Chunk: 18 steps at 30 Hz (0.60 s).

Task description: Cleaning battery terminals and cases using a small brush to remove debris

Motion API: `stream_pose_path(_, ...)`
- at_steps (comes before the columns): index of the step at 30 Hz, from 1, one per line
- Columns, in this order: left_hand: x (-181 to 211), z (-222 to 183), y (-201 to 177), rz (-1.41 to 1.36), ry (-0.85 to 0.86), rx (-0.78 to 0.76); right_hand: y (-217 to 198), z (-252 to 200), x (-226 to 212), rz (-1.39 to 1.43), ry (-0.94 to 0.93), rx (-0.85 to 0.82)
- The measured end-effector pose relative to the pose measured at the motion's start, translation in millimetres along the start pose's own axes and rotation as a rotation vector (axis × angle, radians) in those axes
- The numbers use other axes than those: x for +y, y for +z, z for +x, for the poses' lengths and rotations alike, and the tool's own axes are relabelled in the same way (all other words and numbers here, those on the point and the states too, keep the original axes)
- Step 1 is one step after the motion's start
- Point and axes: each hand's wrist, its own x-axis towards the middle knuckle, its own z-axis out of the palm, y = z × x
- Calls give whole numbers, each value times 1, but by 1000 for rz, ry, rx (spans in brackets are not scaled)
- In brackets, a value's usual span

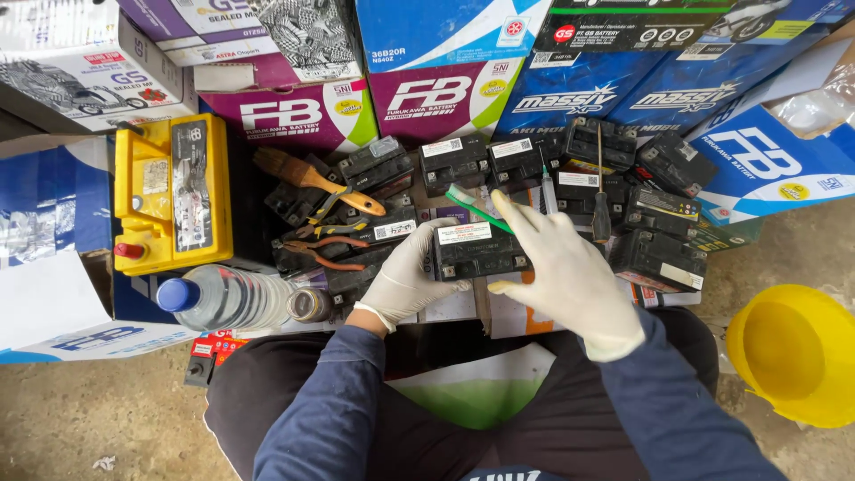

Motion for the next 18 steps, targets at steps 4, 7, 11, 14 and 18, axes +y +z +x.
stream_pose_path(4,20,6,-4,-18,-139,43,6,18,20,144,-136,10)
stream_pose_path(7,40,10,-13,-40,-95,17,22,18,31,291,-243,81)
stream_pose_path(11,49,7,-26,54,8,-21,68,16,48,578,-165,242)
stream_pose_path(14,49,5,-29,65,17,-36,91,13,47,672,-136,341)
stream_pose_path(18,49,5,-28,73,6,-66,78,-5,39,540,-107,344)
